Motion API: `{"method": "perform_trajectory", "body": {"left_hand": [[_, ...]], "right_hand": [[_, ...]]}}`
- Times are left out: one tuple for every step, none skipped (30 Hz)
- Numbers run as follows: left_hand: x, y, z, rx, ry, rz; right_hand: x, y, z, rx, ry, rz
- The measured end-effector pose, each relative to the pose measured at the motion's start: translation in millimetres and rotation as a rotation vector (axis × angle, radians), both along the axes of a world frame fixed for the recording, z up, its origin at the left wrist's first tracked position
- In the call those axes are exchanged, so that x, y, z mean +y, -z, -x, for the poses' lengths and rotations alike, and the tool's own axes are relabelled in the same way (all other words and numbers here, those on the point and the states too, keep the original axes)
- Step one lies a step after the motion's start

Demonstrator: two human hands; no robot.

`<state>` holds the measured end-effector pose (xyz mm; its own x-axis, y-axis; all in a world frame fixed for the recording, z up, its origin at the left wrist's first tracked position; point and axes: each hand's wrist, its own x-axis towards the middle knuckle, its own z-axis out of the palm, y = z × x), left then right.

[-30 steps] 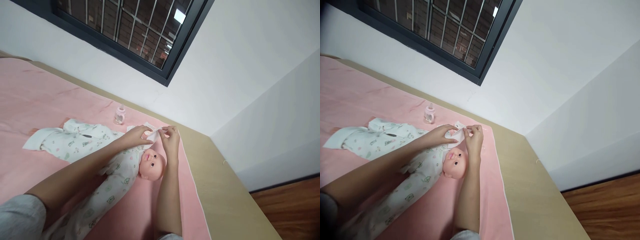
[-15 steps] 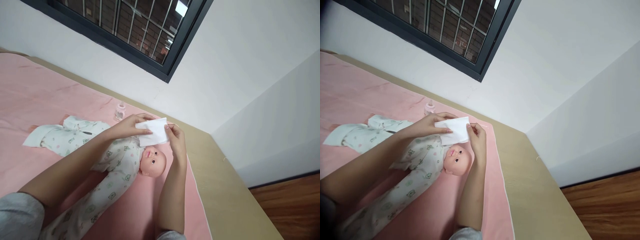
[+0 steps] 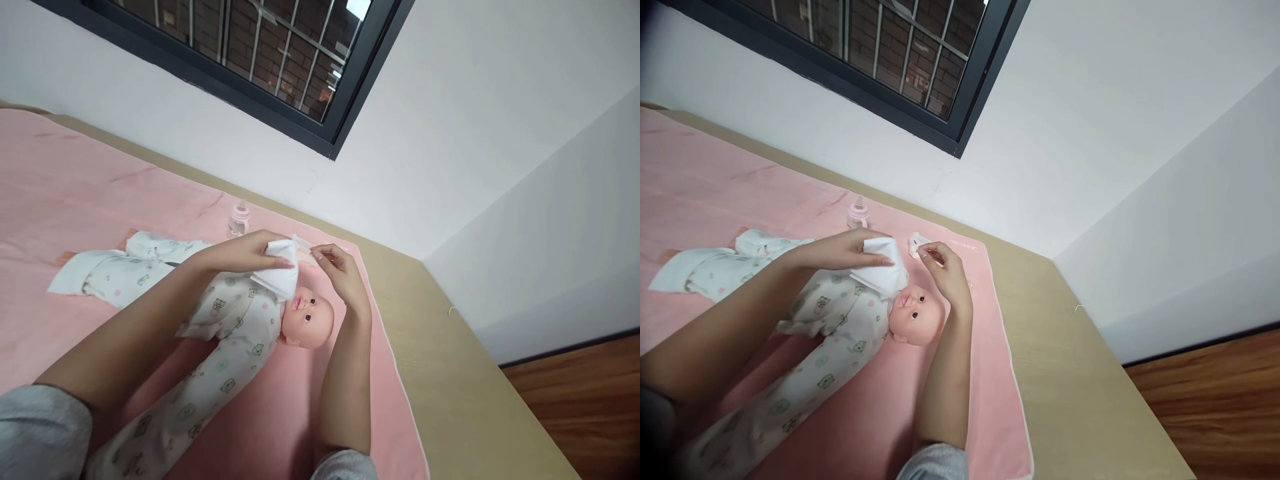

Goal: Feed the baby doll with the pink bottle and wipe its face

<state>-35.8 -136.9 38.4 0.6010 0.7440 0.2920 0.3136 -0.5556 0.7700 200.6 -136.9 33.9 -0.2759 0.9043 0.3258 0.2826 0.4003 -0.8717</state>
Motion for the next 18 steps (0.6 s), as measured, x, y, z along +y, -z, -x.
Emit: {"method": "perform_trajectory", "body": {"left_hand": [[3.8, 4.0, -0.3, 0.072, 0.047, -0.009], [7.7, 8.6, -1.3, 0.138, 0.081, -0.026], [11.4, 13.3, -3.1, 0.193, 0.103, -0.048], [14.7, 17.9, -5.3, 0.237, 0.116, -0.07], [17.6, 22.1, -7.9, 0.265, 0.12, -0.093], [20.0, 25.8, -10.5, 0.277, 0.12, -0.114], [21.9, 28.9, -13.1, 0.275, 0.12, -0.13], [23.4, 31.4, -15.4, 0.267, 0.12, -0.142], [24.6, 33.5, -17.4, 0.258, 0.119, -0.15], [25.6, 35.4, -19.1, 0.247, 0.12, -0.156], [26.4, 37.1, -20.5, 0.236, 0.124, -0.16], [27.1, 38.7, -21.7, 0.228, 0.128, -0.163], [27.8, 40.4, -22.8, 0.22, 0.131, -0.166], [28.3, 42.1, -23.9, 0.209, 0.134, -0.167], [28.8, 43.7, -25.0, 0.198, 0.138, -0.165], [29.1, 45.2, -26.1, 0.187, 0.143, -0.159], [29.3, 46.5, -27.3, 0.18, 0.147, -0.15], [29.3, 47.5, -28.5, 0.176, 0.152, -0.143]], "right_hand": [[4.4, 3.2, -4.3, 0.001, 0.022, 0.0], [9.2, 6.9, -8.7, 0.001, 0.041, 0.006], [14.3, 11.1, -12.9, 0.002, 0.06, 0.016], [19.5, 15.9, -16.9, 0.006, 0.077, 0.032], [24.9, 21.4, -20.6, 0.014, 0.093, 0.054], [30.3, 27.6, -24.1, 0.027, 0.107, 0.08], [35.8, 34.6, -27.3, 0.047, 0.12, 0.111], [41.3, 42.5, -30.3, 0.071, 0.133, 0.147], [46.7, 51.3, -33.2, 0.099, 0.149, 0.184], [51.9, 60.9, -35.9, 0.128, 0.169, 0.219], [57.0, 71.1, -38.5, 0.157, 0.195, 0.253], [61.7, 81.7, -41.0, 0.184, 0.219, 0.284], [66.0, 92.5, -43.2, 0.21, 0.244, 0.312], [69.9, 103.1, -45.1, 0.23, 0.263, 0.342], [73.2, 113.3, -46.6, 0.245, 0.279, 0.371], [76.0, 122.7, -47.9, 0.253, 0.294, 0.395], [78.3, 131.2, -48.9, 0.256, 0.304, 0.413], [80.3, 138.6, -49.6, 0.256, 0.314, 0.425]]}}
